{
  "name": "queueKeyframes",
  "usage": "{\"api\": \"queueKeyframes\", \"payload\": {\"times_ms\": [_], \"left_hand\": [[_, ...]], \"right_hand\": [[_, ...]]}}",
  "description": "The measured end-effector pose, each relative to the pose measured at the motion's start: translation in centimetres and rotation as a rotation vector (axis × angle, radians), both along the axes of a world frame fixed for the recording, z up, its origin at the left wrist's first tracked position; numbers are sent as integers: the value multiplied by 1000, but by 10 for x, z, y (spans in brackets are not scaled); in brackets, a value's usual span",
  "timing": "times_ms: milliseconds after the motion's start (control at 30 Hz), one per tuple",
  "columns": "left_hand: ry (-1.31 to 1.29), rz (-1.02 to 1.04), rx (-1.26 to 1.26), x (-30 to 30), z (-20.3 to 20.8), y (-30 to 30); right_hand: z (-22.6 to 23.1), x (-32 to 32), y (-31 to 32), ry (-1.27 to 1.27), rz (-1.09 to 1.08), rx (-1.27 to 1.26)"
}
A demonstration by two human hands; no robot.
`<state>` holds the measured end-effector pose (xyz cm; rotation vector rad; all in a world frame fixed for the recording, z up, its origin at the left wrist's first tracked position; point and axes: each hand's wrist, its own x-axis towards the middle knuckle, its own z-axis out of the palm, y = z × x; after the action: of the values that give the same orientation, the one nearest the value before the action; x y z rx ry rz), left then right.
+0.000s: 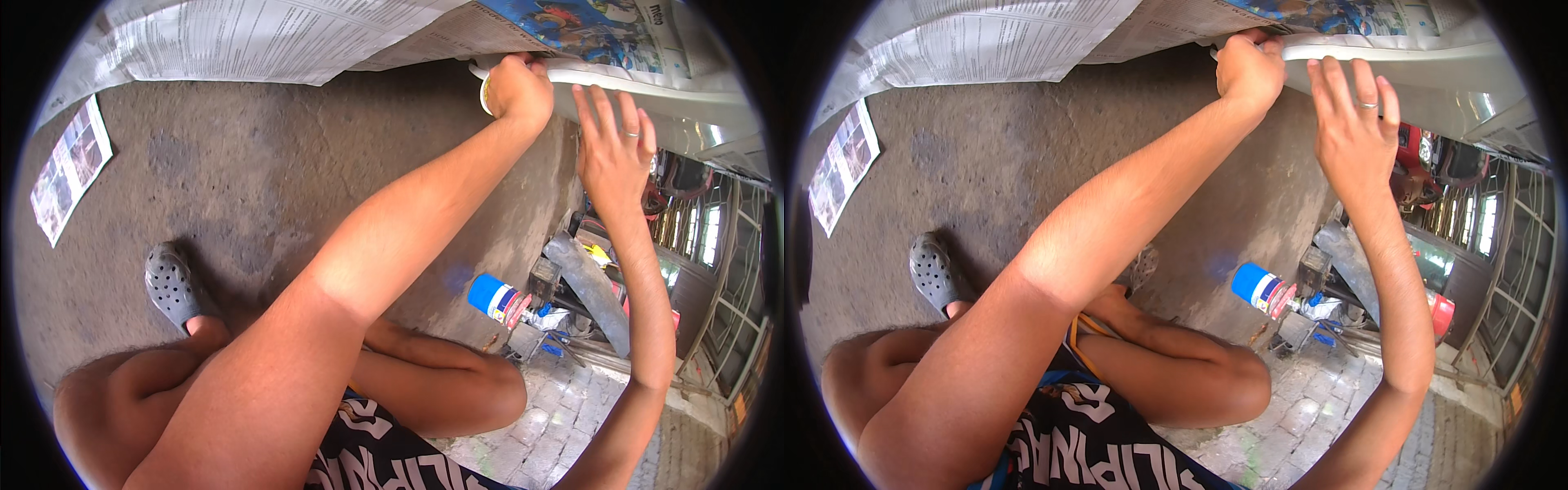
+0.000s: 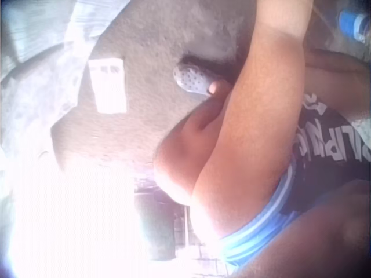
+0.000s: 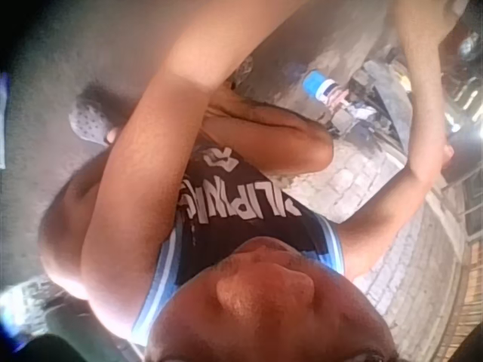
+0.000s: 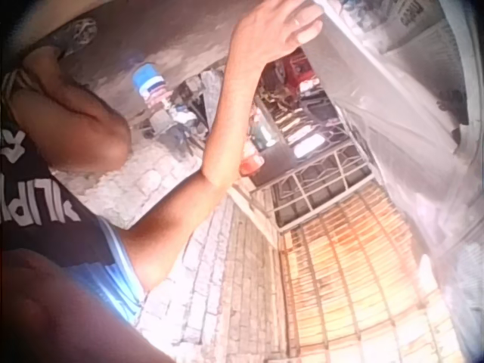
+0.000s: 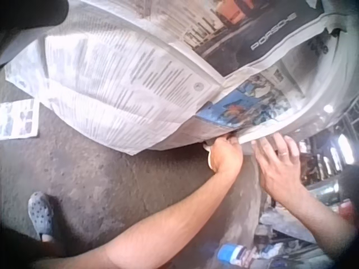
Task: The person sits on the floor and uses masking tape to secure newspaper sheets over a white car bumper. They repeatedly tear strips of tape, press them onto the bumper, and smooth the newspaper to cover the surface.
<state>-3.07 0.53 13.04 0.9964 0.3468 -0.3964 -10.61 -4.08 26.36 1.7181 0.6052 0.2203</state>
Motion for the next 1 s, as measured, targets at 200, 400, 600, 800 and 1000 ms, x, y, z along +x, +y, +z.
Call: {"api": "queueKeyframes", "payload": {"times_ms": [200, 400, 600, 800, 1000], "left_hand": [[-23, 45, 14, -7, 3, 0], [-2, 67, -73, -7, -1, -3], [-28, 94, -51, -7, -1, -6], [-53, 165, -26, -5, 2, -4], [-4, 156, 79, -4, 10, -9]], "right_hand": [[-13, 3, -7, 87, -53, 25], [-16, 23, -7, 201, -74, 70], [-16, 29, -13, 242, -74, 81], [-18, 25, -15, 191, -141, 31], [-21, 21, -18, 125, -152, -70]]}}
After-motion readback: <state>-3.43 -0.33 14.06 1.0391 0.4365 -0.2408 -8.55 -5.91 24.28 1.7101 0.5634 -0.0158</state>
